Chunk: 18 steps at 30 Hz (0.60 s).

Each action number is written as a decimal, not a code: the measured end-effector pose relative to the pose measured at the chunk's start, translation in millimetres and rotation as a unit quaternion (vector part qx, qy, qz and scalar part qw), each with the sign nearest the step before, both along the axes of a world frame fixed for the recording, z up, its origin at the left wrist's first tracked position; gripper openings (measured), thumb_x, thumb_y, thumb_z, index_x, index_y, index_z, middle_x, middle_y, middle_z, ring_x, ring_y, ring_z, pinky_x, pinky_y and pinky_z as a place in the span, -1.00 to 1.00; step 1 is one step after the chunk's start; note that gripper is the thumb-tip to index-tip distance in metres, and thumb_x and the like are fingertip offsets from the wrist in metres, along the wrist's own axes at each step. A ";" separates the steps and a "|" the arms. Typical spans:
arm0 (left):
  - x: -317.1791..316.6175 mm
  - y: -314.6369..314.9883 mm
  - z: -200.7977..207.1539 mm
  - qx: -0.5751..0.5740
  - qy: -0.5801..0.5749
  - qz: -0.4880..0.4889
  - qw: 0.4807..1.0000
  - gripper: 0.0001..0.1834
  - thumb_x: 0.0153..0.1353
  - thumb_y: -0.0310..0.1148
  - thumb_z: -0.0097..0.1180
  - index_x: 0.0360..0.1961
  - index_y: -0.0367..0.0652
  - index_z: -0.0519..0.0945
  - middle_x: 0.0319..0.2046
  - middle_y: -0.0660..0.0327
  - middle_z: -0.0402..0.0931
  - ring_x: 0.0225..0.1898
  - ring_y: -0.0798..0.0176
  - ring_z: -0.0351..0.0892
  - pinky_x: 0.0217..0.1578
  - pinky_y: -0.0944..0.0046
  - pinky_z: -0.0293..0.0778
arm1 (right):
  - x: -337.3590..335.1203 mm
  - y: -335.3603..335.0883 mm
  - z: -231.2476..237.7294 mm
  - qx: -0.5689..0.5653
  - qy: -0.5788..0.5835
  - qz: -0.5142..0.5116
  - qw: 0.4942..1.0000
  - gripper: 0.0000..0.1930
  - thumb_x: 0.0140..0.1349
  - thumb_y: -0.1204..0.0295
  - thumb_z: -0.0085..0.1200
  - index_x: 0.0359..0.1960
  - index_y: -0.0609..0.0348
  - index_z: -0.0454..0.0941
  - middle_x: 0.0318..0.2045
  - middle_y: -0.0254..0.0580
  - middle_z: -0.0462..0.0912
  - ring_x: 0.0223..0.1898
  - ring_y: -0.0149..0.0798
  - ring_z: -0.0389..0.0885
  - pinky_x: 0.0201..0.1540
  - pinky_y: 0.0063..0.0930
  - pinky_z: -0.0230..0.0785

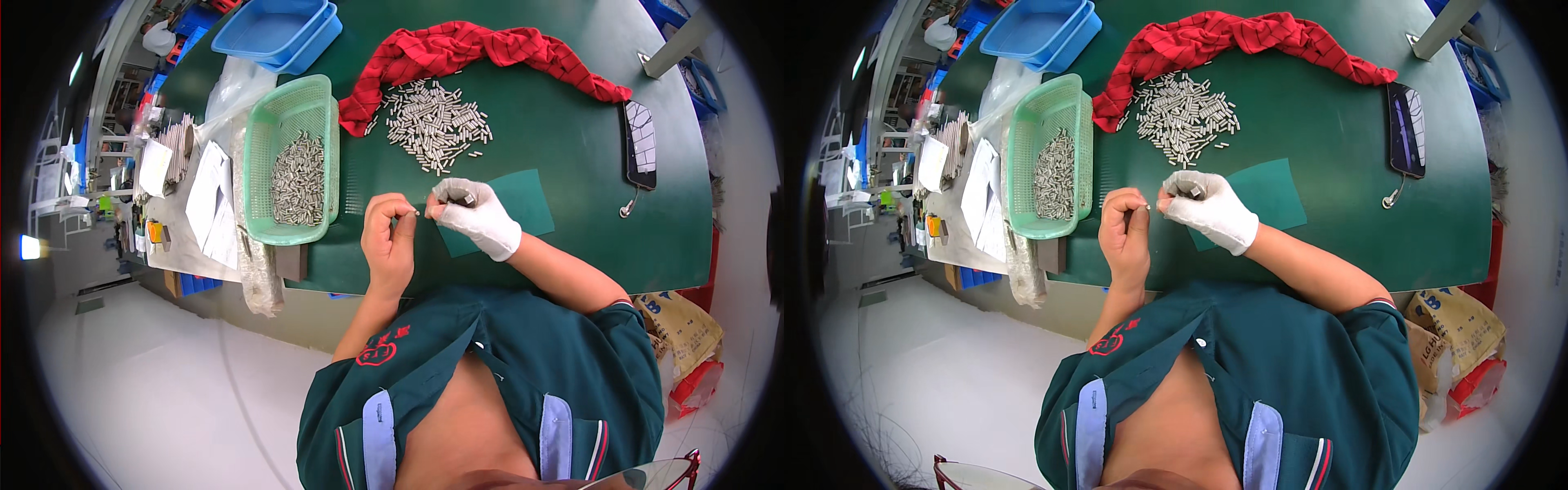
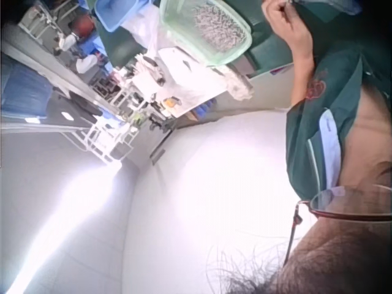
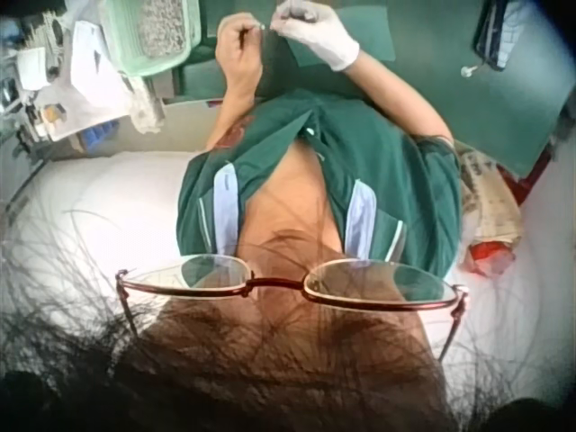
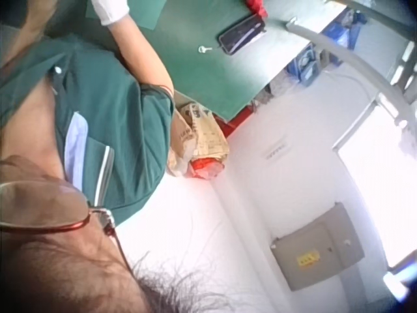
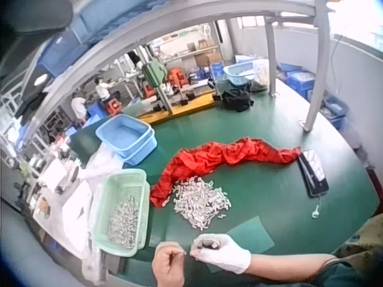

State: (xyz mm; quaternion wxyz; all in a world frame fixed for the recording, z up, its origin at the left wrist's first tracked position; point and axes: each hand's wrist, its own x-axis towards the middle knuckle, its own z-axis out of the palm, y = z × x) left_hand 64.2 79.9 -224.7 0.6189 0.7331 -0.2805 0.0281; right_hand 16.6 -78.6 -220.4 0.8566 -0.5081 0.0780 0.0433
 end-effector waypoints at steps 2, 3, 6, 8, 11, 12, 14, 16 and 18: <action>-0.7 -0.5 5.2 -0.002 -0.023 -0.006 1.000 -0.91 0.19 -0.61 0.09 -0.30 -0.25 0.47 -0.28 0.15 0.41 -0.31 0.31 0.39 -0.27 0.38 0.36 | -0.1 -1.4 0.5 0.000 -0.001 0.026 1.000 -0.84 0.17 0.46 0.14 -0.27 0.29 0.53 -0.38 -0.39 0.53 -0.33 -0.58 0.41 -0.24 -0.65 0.34; -1.7 -1.4 8.9 0.010 -0.034 -0.009 0.999 -0.90 0.18 -0.61 0.10 -0.30 -0.24 0.47 -0.29 0.15 0.42 -0.31 0.29 0.40 -0.27 0.37 0.36 | -0.3 -1.0 0.8 -0.001 -0.004 0.026 1.000 -0.84 0.17 0.46 0.14 -0.27 0.29 0.53 -0.38 -0.39 0.53 -0.33 -0.58 0.41 -0.24 -0.65 0.34; -1.9 -2.5 12.4 0.034 -0.067 -0.010 0.997 -0.89 0.16 -0.62 0.11 -0.30 -0.24 0.47 -0.30 0.15 0.42 -0.31 0.25 0.41 -0.27 0.35 0.37 | -0.7 0.5 -0.7 -0.011 -0.018 0.034 0.999 -0.84 0.18 0.46 0.13 -0.27 0.29 0.53 -0.39 -0.40 0.53 -0.34 -0.58 0.41 -0.26 -0.66 0.33; -1.2 -2.9 12.8 0.046 -0.088 -0.010 0.995 -0.88 0.15 -0.63 0.12 -0.31 -0.24 0.47 -0.31 0.15 0.42 -0.31 0.22 0.42 -0.27 0.33 0.38 | -1.2 0.4 -2.6 -0.028 -0.016 0.037 0.999 -0.83 0.19 0.42 0.14 -0.26 0.26 0.54 -0.36 -0.36 0.57 -0.31 -0.54 0.45 -0.22 -0.63 0.31; -0.1 -3.1 13.7 0.059 -0.118 -0.009 0.991 -0.86 0.13 -0.64 0.14 -0.31 -0.24 0.47 -0.34 0.15 0.43 -0.31 0.17 0.42 -0.28 0.29 0.38 | -1.4 -0.2 -2.9 -0.033 -0.019 0.038 0.999 -0.83 0.20 0.42 0.14 -0.25 0.26 0.55 -0.37 -0.36 0.57 -0.31 -0.54 0.45 -0.23 -0.63 0.32; 0.3 -3.1 14.8 0.067 -0.131 -0.008 0.989 -0.85 0.12 -0.64 0.14 -0.31 -0.23 0.47 -0.35 0.14 0.44 -0.31 0.15 0.43 -0.28 0.28 0.39 | -1.5 -0.2 -2.3 -0.033 -0.021 0.039 0.998 -0.83 0.20 0.42 0.14 -0.25 0.26 0.55 -0.37 -0.36 0.57 -0.31 -0.54 0.45 -0.23 -0.63 0.32; 0.5 -3.2 15.6 0.075 -0.144 -0.006 0.987 -0.85 0.11 -0.65 0.14 -0.31 -0.23 0.47 -0.36 0.14 0.44 -0.31 0.13 0.43 -0.29 0.26 0.39 | -1.9 0.0 -1.0 -0.035 -0.013 0.039 0.999 -0.83 0.20 0.41 0.13 -0.25 0.25 0.55 -0.38 -0.36 0.58 -0.31 -0.55 0.45 -0.22 -0.63 0.32; 0.0 -3.7 15.1 0.074 -0.140 -0.004 0.987 -0.85 0.10 -0.64 0.15 -0.32 -0.23 0.48 -0.36 0.13 0.44 -0.32 0.12 0.43 -0.29 0.25 0.39 | -2.3 -0.3 -0.9 -0.040 -0.011 0.037 0.998 -0.83 0.20 0.41 0.13 -0.25 0.25 0.55 -0.38 -0.36 0.58 -0.32 -0.55 0.45 -0.22 -0.63 0.32; -0.3 -4.0 15.3 0.074 -0.143 -0.004 0.987 -0.85 0.10 -0.64 0.15 -0.32 -0.24 0.47 -0.36 0.13 0.44 -0.32 0.12 0.43 -0.28 0.25 0.39 | -2.4 -0.1 -1.4 -0.044 -0.008 0.035 0.998 -0.83 0.21 0.41 0.13 -0.25 0.25 0.55 -0.38 -0.36 0.58 -0.32 -0.55 0.45 -0.22 -0.63 0.32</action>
